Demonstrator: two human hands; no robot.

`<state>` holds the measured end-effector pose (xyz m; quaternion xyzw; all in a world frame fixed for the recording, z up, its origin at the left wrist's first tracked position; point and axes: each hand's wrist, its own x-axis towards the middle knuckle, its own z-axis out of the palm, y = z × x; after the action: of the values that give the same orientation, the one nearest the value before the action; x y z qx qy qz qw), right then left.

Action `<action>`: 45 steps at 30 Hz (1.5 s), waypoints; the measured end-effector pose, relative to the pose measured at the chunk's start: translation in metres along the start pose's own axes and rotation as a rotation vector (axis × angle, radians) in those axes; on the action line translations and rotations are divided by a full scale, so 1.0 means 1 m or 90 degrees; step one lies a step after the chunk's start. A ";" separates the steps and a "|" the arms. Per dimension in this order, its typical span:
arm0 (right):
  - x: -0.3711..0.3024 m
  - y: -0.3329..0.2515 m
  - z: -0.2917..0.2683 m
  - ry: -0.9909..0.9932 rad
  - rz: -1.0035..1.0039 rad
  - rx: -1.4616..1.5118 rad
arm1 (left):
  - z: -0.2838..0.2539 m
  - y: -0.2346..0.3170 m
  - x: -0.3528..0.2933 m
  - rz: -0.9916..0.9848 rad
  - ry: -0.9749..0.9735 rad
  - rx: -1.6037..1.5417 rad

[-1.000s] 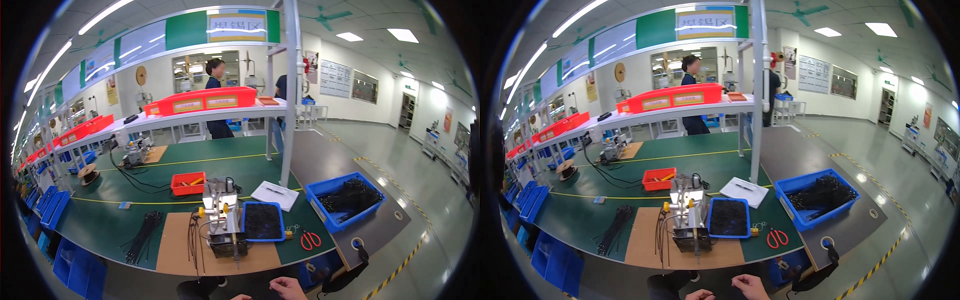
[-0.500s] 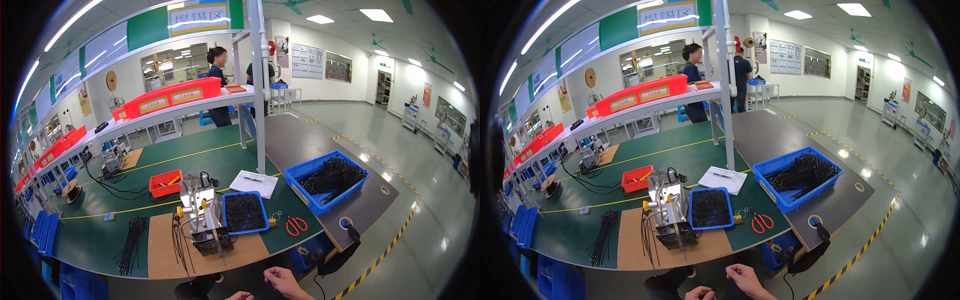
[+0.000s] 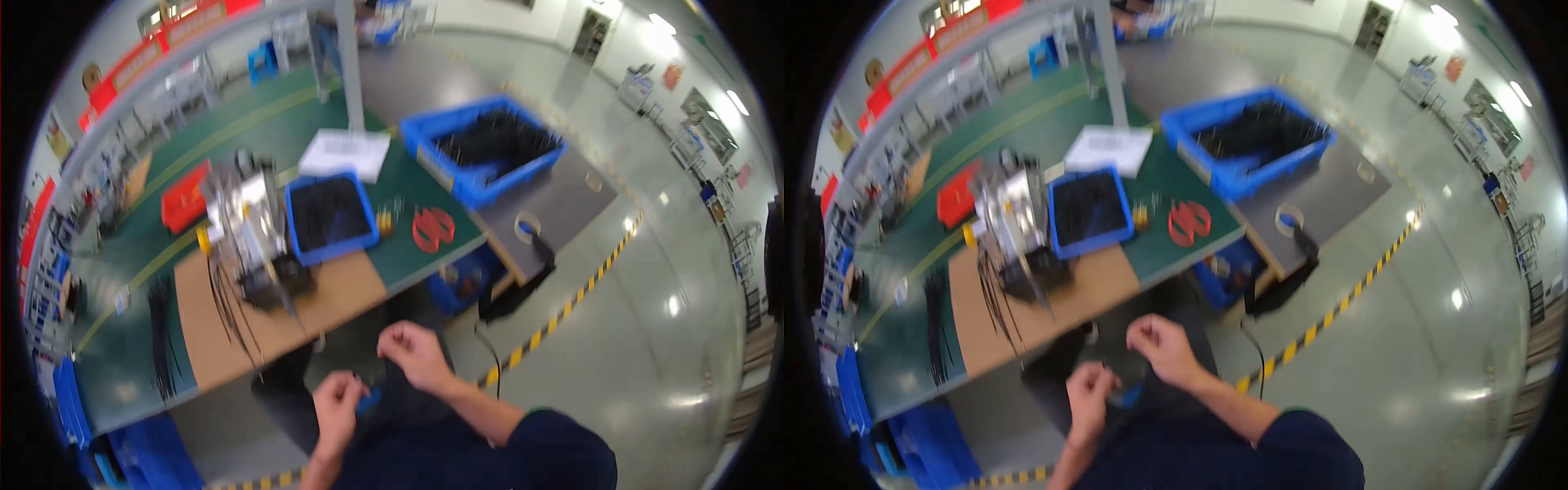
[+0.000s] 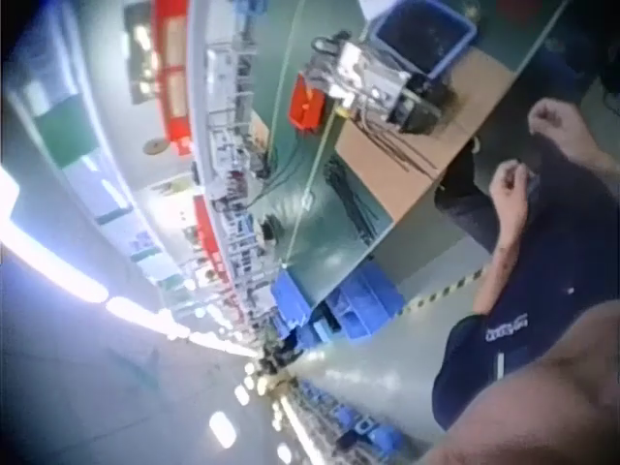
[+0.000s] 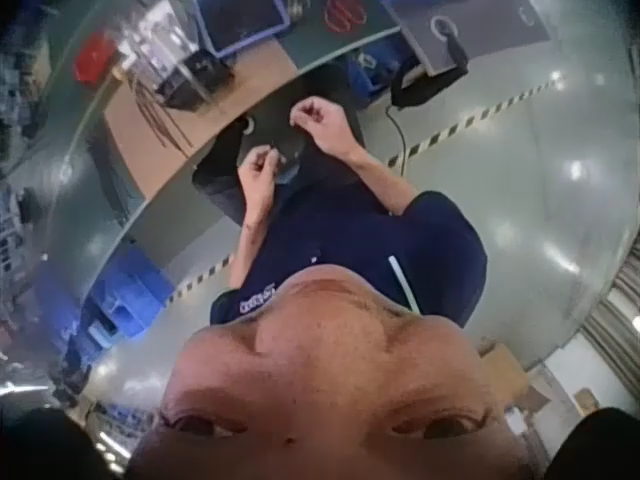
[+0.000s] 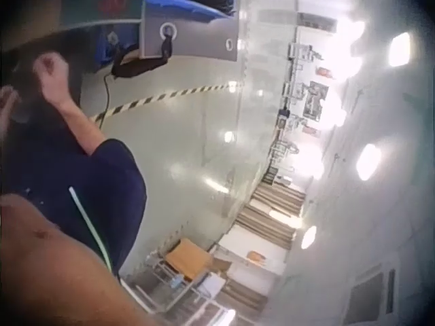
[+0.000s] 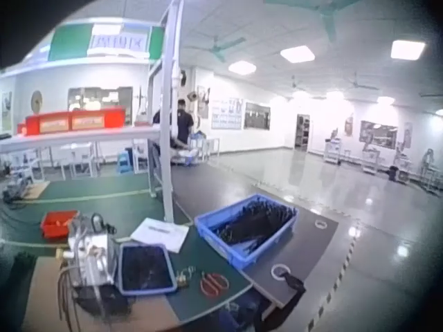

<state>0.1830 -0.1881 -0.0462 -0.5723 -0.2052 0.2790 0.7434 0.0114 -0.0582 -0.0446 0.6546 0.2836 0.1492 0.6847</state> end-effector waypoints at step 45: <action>0.005 -0.036 0.045 -0.220 -0.037 -0.319 | -0.036 0.018 0.007 -0.053 -0.042 -0.180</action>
<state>0.1649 -0.1589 -0.0002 -0.6758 -0.4072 0.2913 0.5410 -0.0011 -0.0235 -0.0279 0.5436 0.2640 0.1376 0.7848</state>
